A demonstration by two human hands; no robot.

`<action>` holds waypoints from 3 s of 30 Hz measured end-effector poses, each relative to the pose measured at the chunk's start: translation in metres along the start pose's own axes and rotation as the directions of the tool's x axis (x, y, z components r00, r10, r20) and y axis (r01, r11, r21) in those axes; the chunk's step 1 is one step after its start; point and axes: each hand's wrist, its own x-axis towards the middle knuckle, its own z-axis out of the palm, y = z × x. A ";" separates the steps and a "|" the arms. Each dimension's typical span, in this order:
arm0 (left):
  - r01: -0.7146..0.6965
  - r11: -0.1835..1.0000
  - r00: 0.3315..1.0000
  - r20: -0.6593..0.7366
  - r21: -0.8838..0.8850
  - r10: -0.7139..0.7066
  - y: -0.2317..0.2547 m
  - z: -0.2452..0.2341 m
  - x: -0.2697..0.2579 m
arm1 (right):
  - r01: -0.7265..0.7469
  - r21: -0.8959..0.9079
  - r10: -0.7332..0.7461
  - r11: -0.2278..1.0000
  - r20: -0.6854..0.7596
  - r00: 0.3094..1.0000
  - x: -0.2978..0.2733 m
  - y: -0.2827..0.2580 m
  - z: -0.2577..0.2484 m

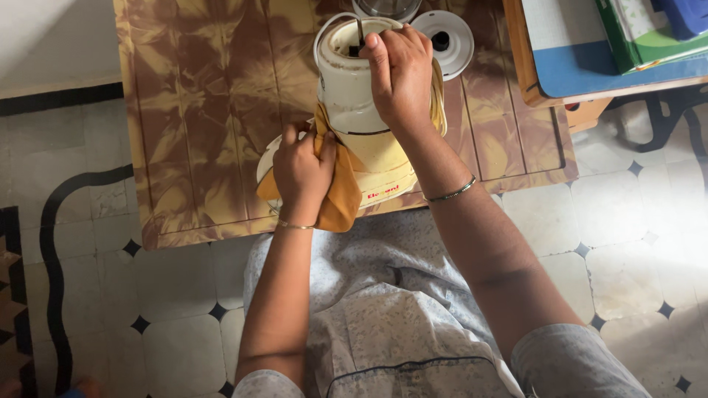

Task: The person cleans a blender by wiping its base, interior, and outer surface with a cloth.

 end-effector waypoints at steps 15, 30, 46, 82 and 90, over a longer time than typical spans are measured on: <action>-0.134 0.957 0.980 -0.179 -0.256 0.089 0.052 0.011 0.009 | 0.060 -0.031 -0.062 0.998 -0.053 0.997 0.001 0.002 0.003; 0.326 0.762 0.945 0.219 -0.560 -0.243 -0.059 0.054 0.043 | 0.088 -0.066 -0.093 0.994 -0.078 0.993 -0.012 -0.002 0.000; 0.144 0.848 0.972 -0.086 -0.510 -0.217 0.001 0.035 0.045 | 0.072 -0.066 -0.076 0.995 -0.070 0.995 -0.012 -0.002 0.000; 0.011 0.985 1.000 0.013 0.170 -0.014 0.005 0.017 -0.026 | 0.110 -0.113 -0.123 0.987 -0.114 0.986 -0.018 -0.007 0.002; 0.062 0.983 0.986 0.144 0.174 -0.088 0.009 0.006 -0.013 | 0.105 -0.134 -0.124 0.985 -0.143 0.982 -0.007 -0.005 0.007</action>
